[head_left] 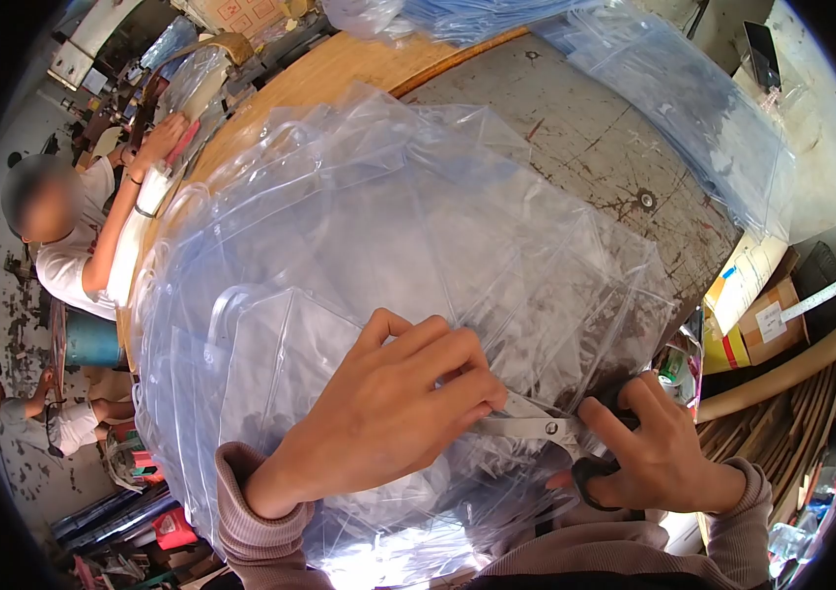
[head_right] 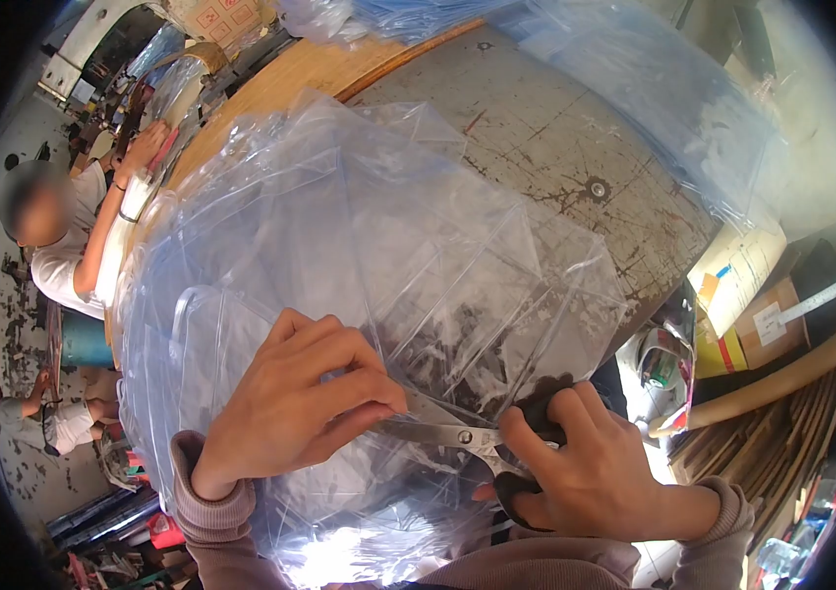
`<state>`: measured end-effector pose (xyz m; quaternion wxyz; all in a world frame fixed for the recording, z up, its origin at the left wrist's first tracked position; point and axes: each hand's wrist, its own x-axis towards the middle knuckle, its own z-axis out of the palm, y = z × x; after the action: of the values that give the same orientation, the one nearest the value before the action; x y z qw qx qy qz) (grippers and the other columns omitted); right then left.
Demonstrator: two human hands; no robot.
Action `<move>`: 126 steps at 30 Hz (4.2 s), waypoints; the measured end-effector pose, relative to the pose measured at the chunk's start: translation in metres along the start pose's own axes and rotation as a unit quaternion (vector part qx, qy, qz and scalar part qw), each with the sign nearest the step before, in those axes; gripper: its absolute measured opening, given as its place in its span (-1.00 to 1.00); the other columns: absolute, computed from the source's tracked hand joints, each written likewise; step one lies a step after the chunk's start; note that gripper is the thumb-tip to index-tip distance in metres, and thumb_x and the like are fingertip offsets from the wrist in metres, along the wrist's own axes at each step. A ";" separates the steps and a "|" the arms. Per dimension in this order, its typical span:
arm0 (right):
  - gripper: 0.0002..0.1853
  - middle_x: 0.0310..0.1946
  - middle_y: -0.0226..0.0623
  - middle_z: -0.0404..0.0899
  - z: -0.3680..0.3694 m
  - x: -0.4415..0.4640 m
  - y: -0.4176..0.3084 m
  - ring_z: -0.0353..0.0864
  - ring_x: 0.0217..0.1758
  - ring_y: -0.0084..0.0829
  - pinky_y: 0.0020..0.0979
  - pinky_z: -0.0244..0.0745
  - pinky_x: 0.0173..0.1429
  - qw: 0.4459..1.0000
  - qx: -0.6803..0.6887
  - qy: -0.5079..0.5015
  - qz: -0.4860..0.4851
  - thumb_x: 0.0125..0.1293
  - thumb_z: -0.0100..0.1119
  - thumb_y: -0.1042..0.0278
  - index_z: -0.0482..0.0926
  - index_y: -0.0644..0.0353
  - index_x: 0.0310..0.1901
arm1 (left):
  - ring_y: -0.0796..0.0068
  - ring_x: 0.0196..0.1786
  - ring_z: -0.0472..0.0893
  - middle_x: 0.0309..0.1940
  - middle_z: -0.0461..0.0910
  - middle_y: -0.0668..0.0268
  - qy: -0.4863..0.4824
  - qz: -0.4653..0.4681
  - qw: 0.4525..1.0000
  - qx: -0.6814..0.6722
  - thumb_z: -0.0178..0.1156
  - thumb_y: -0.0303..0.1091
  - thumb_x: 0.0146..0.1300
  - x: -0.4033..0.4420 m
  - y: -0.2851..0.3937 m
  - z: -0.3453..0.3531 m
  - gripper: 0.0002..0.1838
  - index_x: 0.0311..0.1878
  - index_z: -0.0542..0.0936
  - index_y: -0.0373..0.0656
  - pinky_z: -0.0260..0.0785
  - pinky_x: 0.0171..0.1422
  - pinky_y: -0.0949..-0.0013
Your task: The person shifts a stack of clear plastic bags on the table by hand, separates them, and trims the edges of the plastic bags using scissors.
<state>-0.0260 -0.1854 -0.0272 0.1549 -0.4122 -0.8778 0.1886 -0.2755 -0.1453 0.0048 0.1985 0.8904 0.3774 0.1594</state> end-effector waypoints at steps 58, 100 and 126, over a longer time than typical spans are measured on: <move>-0.39 -0.47 -0.32 0.24 0.002 0.004 0.006 0.37 -0.45 -0.35 -0.37 0.32 -0.56 0.999 0.024 0.044 0.015 -0.29 0.53 0.06 0.51 0.13 -0.16 | 0.42 -0.32 0.52 -0.42 0.55 0.41 0.042 -0.058 0.997 -0.039 0.38 -0.51 -0.23 -0.008 -0.030 -0.035 -0.69 -0.32 0.64 -0.02 0.15 -0.17 0.41; -0.51 -0.49 -0.36 0.25 0.000 -0.003 -0.003 0.36 -0.44 -0.37 -0.37 0.27 -0.59 0.998 -0.026 0.044 0.042 -0.26 0.47 0.08 0.53 0.04 -0.24 | 0.61 -0.35 0.45 -0.40 0.46 0.55 0.009 0.015 0.999 -0.045 0.38 -0.37 -0.08 -0.001 -0.007 0.002 -0.81 -0.33 0.68 0.09 0.05 -0.14 0.41; -0.48 -0.52 -0.33 0.22 0.009 0.001 0.002 0.33 -0.47 -0.36 -0.39 0.25 -0.61 0.998 0.010 0.059 0.000 -0.23 0.47 0.08 0.54 0.14 -0.21 | 0.60 -0.35 0.45 -0.42 0.48 0.58 0.019 0.004 1.000 -0.014 0.37 -0.46 -0.11 -0.003 -0.009 -0.003 -0.75 -0.31 0.67 0.12 -0.04 -0.19 0.37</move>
<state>-0.0293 -0.1851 -0.0354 0.2104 -0.4214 -0.8651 0.1724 -0.2837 -0.1411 0.0027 0.2029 0.8857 0.3756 0.1826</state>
